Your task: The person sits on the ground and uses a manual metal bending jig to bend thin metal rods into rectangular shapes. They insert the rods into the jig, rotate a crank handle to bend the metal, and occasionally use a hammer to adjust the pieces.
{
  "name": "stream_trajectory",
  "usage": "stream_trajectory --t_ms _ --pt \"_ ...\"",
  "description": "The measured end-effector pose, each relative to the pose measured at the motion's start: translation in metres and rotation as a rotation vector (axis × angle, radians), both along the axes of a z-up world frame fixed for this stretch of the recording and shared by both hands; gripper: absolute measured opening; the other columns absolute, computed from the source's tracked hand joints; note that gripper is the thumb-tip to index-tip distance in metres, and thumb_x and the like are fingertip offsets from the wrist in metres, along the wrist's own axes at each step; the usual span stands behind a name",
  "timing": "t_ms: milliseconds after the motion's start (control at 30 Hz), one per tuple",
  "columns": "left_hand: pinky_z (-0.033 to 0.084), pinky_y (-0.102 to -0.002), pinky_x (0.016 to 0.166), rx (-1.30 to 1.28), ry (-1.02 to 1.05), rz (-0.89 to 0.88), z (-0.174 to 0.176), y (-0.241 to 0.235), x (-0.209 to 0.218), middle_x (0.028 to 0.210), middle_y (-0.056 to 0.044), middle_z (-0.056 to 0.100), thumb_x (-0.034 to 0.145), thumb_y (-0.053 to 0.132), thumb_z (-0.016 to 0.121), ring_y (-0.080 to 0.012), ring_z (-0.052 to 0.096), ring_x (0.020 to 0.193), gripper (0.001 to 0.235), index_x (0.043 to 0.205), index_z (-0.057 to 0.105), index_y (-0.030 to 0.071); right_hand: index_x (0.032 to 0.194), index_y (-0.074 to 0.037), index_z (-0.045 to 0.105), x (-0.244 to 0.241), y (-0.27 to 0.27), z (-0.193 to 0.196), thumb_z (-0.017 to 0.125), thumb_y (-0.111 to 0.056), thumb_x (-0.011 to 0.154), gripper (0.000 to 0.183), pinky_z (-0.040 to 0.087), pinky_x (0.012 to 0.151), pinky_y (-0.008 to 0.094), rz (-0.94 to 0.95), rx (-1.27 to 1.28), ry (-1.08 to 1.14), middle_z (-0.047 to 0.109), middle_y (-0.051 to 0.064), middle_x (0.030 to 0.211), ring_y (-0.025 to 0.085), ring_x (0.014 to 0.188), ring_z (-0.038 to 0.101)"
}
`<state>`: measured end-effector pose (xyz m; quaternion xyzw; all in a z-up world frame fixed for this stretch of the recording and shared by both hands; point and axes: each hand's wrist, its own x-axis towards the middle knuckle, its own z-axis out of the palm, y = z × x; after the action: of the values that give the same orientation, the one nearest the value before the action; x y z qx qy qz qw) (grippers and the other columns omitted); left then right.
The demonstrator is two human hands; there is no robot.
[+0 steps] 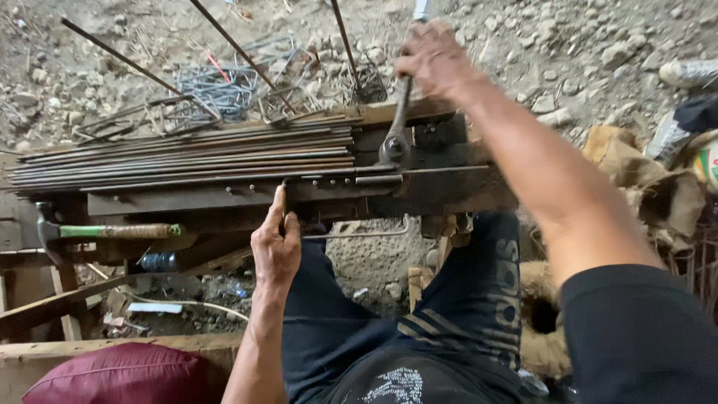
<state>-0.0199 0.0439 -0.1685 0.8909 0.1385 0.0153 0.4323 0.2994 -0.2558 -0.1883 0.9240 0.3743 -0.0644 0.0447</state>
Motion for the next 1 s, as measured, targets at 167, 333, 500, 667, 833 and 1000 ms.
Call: stream_trajectory --t_ms 167,333,500,667,833,1000 --pt "0.049 -0.038 0.109 0.039 -0.091 -0.023 0.003 -0.002 0.004 0.142 -0.017 0.055 0.099 0.013 0.052 -0.0309 0.052 0.133 0.049 0.146 0.044 0.006 0.099 -0.016 0.066 -0.009 -0.079 0.016 0.065 -0.008 0.097 0.008 0.04 0.094 0.041 -0.102 0.233 0.119 0.058 0.009 0.111 0.031 0.109 0.047" --pt "0.046 -0.046 0.117 0.024 -0.054 -0.03 0.002 -0.001 0.002 0.147 -0.016 0.048 0.1 0.016 0.051 -0.0376 0.045 0.138 0.048 0.147 0.041 0.008 0.092 0.009 0.072 -0.017 -0.152 0.047 0.061 0.012 0.099 0.013 0.065 0.063 0.038 -0.703 -0.144 0.285 0.056 0.015 0.081 0.03 0.075 0.067" --pt "0.047 -0.043 0.109 0.1 -0.05 -0.029 -0.003 0.002 0.002 0.144 -0.015 0.053 0.099 0.017 0.052 -0.0324 0.053 0.132 0.05 0.147 0.043 0.01 0.112 -0.015 0.066 0.02 -0.225 -0.043 0.066 -0.007 0.092 0.021 0.056 0.085 0.042 -0.531 -0.431 0.199 0.066 0.012 0.106 0.03 0.092 0.066" --pt "0.046 -0.047 0.085 0.635 -0.053 -0.082 0.028 -0.031 0.007 0.112 -0.015 0.049 0.1 0.032 0.059 -0.03 0.05 0.1 0.054 0.146 0.051 0.005 0.149 -0.025 0.054 0.027 -0.229 -0.044 0.058 -0.014 0.097 0.052 0.066 0.074 0.031 -0.483 -0.537 0.171 0.071 0.01 0.133 0.021 0.096 0.076" --pt "0.04 -0.052 0.095 0.55 -0.221 -0.436 0.056 -0.119 0.0 0.116 -0.009 0.062 0.084 0.029 0.075 -0.0321 0.055 0.11 0.047 0.125 0.06 0.011 0.148 -0.019 0.05 0.012 -0.206 -0.01 0.064 0.018 0.091 0.07 0.032 0.115 0.047 -0.897 -0.162 0.439 0.037 0.014 0.159 0.042 0.137 0.042" --pt "0.037 -0.04 0.079 0.51 -0.151 -0.516 0.025 -0.134 -0.002 0.08 0.001 0.06 0.096 0.032 0.063 -0.0232 0.055 0.077 0.013 0.092 0.066 0.019 0.149 -0.028 0.048 0.041 -0.232 -0.058 0.072 -0.015 0.092 0.063 0.025 0.119 0.048 -0.695 -0.503 0.384 0.047 0.003 0.156 0.034 0.14 0.045"
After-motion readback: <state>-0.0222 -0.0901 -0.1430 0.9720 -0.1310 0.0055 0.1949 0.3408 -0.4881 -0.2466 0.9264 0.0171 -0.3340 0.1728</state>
